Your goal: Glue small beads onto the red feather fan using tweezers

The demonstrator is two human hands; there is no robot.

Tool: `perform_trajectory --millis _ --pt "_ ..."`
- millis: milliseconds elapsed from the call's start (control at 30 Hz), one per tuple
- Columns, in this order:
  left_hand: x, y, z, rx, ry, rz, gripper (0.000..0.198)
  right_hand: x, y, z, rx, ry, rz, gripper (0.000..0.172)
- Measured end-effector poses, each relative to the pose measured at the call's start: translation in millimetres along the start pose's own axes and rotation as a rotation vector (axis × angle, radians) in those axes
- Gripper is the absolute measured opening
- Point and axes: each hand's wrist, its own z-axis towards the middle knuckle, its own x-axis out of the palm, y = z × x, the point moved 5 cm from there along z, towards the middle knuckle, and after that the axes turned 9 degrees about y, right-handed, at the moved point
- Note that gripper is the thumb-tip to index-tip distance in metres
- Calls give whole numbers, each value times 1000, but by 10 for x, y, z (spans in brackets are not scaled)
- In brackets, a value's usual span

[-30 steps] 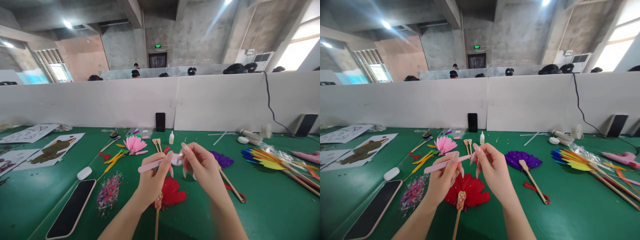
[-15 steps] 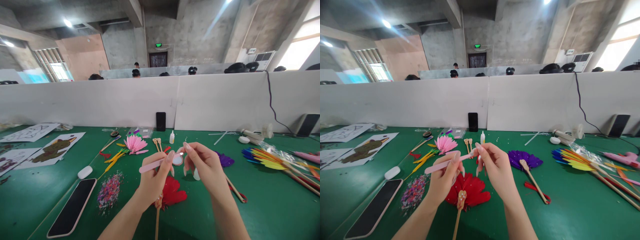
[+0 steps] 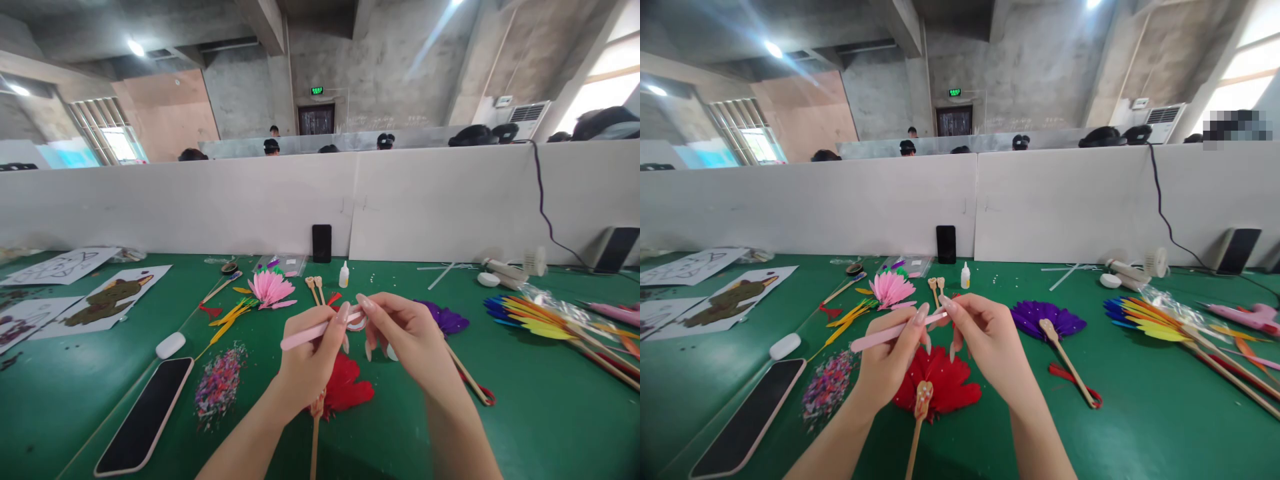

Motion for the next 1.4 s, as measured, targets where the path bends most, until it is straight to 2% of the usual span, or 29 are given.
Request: perform_trajectory --millis 200,467,633,733,867,933,1000,1100,1167,1400 --pt "-8 -28 -7 22 -12 19 38 30 20 1 -35 42 54 26" --pt "18 64 -38 -114 83 -134 45 -2 95 -88 -85 146 -116 25" --pt "6 61 -17 -117 86 -157 45 26 100 -101 -74 129 -117 30" --pt "-45 132 -11 -142 27 -185 44 -15 78 -83 -51 84 -112 33" --pt "-134 328 19 -238 -109 -250 39 -250 32 -77 -34 -97 -127 31" --pt "-127 423 77 -252 -105 -178 37 -384 21 -96 -26 -193 -148 29" --pt "-59 539 151 -269 -35 -44 38 -489 21 -124 -2 -266 -167 28" --pt "134 813 226 -364 134 148 42 -599 37 -174 44 -358 -202 26" --pt "251 1015 243 -394 183 193 44 -652 53 -202 51 -396 -237 24" --pt "602 1632 191 -499 389 370 40 -769 16 -225 54 -295 -335 33"
